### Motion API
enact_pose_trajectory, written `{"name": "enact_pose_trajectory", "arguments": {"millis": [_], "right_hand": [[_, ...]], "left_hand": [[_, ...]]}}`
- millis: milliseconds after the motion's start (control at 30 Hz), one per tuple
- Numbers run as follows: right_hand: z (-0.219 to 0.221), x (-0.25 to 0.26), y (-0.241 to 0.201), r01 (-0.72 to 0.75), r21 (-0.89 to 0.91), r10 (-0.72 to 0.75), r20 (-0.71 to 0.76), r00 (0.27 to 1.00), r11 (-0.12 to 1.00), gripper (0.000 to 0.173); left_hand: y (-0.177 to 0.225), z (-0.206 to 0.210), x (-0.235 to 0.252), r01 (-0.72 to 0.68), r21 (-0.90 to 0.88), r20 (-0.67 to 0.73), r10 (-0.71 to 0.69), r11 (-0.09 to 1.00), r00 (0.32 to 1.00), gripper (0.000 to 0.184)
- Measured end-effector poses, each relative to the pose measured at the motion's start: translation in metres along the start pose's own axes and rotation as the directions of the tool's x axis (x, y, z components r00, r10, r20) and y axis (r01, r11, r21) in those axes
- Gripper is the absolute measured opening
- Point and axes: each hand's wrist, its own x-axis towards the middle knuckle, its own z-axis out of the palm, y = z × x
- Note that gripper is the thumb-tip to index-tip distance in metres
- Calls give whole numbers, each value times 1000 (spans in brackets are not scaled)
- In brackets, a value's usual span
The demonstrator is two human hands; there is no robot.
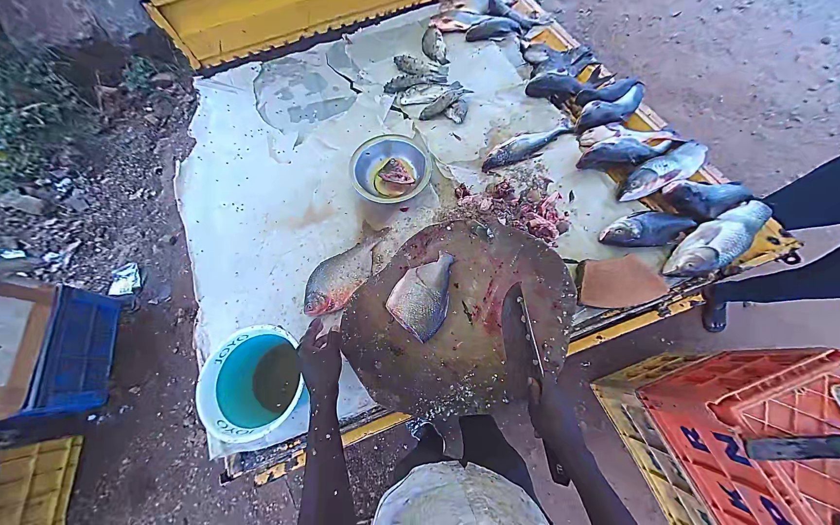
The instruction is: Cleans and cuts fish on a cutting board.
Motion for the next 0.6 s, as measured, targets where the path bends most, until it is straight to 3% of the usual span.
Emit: {"name": "enact_pose_trajectory", "arguments": {"millis": [67,100,167,200,267,333,367,433,467,533,567,600], "right_hand": [[4,-3,1,-2,-24,3,10,1000,1000,43],[5,-4,1,4,-39,-4,6,1000,999,42],[4,-4,-4,12,-47,-13,-14,1000,999,41],[3,-5,-5,12,-50,-13,-9,1000,999,40],[4,-3,-4,22,-45,-23,-22,999,999,40],[7,-5,-1,43,-51,-45,-41,998,998,41],[7,-8,2,60,-66,-64,-50,997,996,40],[6,-4,-2,91,-73,-97,-77,992,993,40],[6,-4,-3,96,-91,-103,-77,992,991,40],[6,-7,-7,86,-146,-94,-48,994,986,42],[4,-11,-7,87,-184,-92,-19,996,979,43],[2,-13,-11,92,-216,-92,8,996,972,43]], "left_hand": [[-27,-73,9,-113,186,-137,139,976,981,27],[-40,-102,18,-83,289,-174,138,954,975,26],[-78,-127,50,106,469,-119,-56,877,991,25],[-107,-125,65,141,557,-23,-154,819,988,29],[-148,-102,73,-26,729,266,-248,684,931,40],[-136,-89,55,-163,766,453,-343,621,823,46],[-127,-83,46,-192,756,473,-320,625,821,45],[-121,-65,59,-259,703,401,-68,663,914,38],[-119,-64,60,-274,684,399,-33,676,916,39],[-113,-75,60,-267,646,485,-114,715,867,41],[-117,-81,53,-252,637,479,-118,729,870,39],[-112,-83,48,-228,658,387,-63,717,920,39]]}}
